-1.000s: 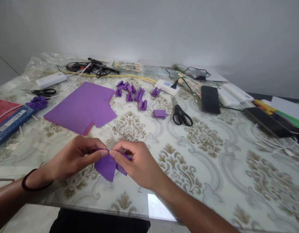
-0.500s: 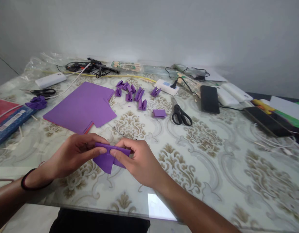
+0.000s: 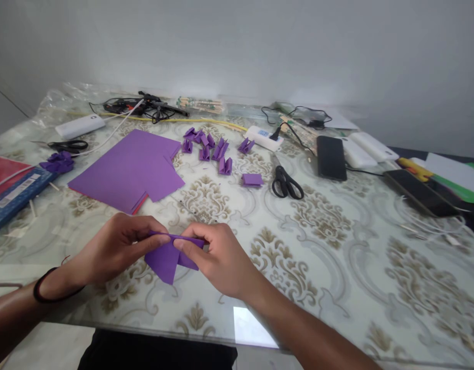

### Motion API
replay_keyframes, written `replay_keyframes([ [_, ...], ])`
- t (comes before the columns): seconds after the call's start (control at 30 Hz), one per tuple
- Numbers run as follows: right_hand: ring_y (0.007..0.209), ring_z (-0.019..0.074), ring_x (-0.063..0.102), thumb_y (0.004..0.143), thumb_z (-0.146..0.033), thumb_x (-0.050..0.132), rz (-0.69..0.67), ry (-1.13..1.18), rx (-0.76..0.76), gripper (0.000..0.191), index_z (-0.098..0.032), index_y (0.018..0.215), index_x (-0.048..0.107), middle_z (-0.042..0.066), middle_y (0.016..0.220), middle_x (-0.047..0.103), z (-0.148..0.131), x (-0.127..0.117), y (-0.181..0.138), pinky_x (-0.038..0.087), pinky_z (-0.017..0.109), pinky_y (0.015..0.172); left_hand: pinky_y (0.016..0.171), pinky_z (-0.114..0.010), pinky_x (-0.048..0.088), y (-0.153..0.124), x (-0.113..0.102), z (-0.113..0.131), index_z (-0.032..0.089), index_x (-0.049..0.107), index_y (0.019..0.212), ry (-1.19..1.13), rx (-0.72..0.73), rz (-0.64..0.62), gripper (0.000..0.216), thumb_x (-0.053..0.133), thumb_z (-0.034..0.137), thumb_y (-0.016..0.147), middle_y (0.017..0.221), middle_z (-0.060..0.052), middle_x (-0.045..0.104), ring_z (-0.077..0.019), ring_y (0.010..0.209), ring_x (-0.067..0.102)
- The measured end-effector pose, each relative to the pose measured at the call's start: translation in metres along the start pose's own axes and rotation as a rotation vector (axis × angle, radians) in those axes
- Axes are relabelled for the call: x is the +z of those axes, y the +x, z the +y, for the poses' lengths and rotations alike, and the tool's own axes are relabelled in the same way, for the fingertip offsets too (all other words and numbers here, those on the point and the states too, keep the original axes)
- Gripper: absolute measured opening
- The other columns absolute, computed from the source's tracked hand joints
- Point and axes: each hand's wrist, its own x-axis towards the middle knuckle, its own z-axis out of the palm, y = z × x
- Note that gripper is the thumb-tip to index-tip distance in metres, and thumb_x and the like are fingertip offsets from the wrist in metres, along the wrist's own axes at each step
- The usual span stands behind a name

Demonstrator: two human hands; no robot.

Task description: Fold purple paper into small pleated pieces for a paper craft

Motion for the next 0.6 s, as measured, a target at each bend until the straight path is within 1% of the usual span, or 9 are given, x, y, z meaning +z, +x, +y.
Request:
replay_keyframes([
  [0.13, 0.059, 0.0134, 0.047, 0.099, -0.038, 0.066, -0.005, -0.030, -0.001, 0.033, -0.020, 0.071, 0.065, -0.003, 0.061, 0.054, 0.0010, 0.0027, -0.0003, 0.036, 0.027, 0.055, 0.055, -0.025, 0.036, -0.0013, -0.0023, 0.0025, 0.016, 0.081, 0.092, -0.027, -0.021, -0.028, 0.030, 0.066, 0.040, 0.101, 0.074, -0.003, 0.071, -0.0138, 0.063, 0.053],
  [0.2, 0.059, 0.0133, 0.050, 0.099, -0.034, 0.067, 0.010, -0.038, -0.026, 0.029, -0.020, 0.073, 0.066, -0.003, 0.063, 0.058, 0.0012, 0.0053, -0.0002, 0.038, 0.027, 0.056, 0.054, -0.025, 0.034, -0.0015, -0.0031, 0.0021, 0.017, 0.081, 0.092, -0.048, -0.027, -0.038, 0.029, 0.066, 0.039, 0.101, 0.070, -0.001, 0.067, -0.0128, 0.060, 0.050],
  [0.27, 0.063, 0.0136, 0.057, 0.098, -0.030, 0.068, 0.024, -0.025, -0.058, 0.020, -0.021, 0.080, 0.069, -0.002, 0.069, 0.066, 0.0009, 0.0077, -0.0001, 0.042, 0.026, 0.058, 0.052, -0.024, 0.032, -0.0010, -0.0031, 0.0008, 0.017, 0.082, 0.091, -0.069, -0.027, -0.043, 0.029, 0.066, 0.039, 0.101, 0.066, 0.000, 0.063, -0.0121, 0.058, 0.046],
  [0.33, 0.063, 0.0134, 0.060, 0.098, -0.028, 0.068, 0.020, -0.002, -0.077, 0.015, -0.021, 0.085, 0.070, -0.002, 0.072, 0.069, 0.0004, 0.0088, -0.0003, 0.044, 0.025, 0.059, 0.052, -0.024, 0.031, -0.0004, -0.0025, -0.0003, 0.017, 0.083, 0.090, -0.089, -0.020, -0.053, 0.028, 0.066, 0.037, 0.100, 0.065, 0.001, 0.063, -0.0118, 0.058, 0.045],
  [0.5, 0.060, 0.0122, 0.055, 0.098, -0.027, 0.068, -0.030, 0.030, -0.094, 0.020, -0.019, 0.080, 0.071, -0.003, 0.065, 0.065, 0.0002, 0.0052, -0.0017, 0.039, 0.025, 0.055, 0.054, -0.022, 0.035, 0.0002, -0.0024, 0.0025, 0.017, 0.083, 0.088, -0.093, 0.003, -0.094, 0.025, 0.066, 0.032, 0.100, 0.067, 0.001, 0.066, -0.0115, 0.059, 0.048],
  [0.6, 0.060, 0.0127, 0.056, 0.101, -0.030, 0.065, -0.036, 0.040, -0.069, 0.024, -0.019, 0.081, 0.072, -0.002, 0.066, 0.065, 0.0016, 0.0018, -0.0009, 0.042, 0.026, 0.057, 0.055, -0.022, 0.037, 0.0015, -0.0029, 0.0033, 0.018, 0.083, 0.088, -0.093, -0.005, -0.073, 0.024, 0.067, 0.032, 0.099, 0.068, 0.001, 0.067, -0.0118, 0.061, 0.051],
])
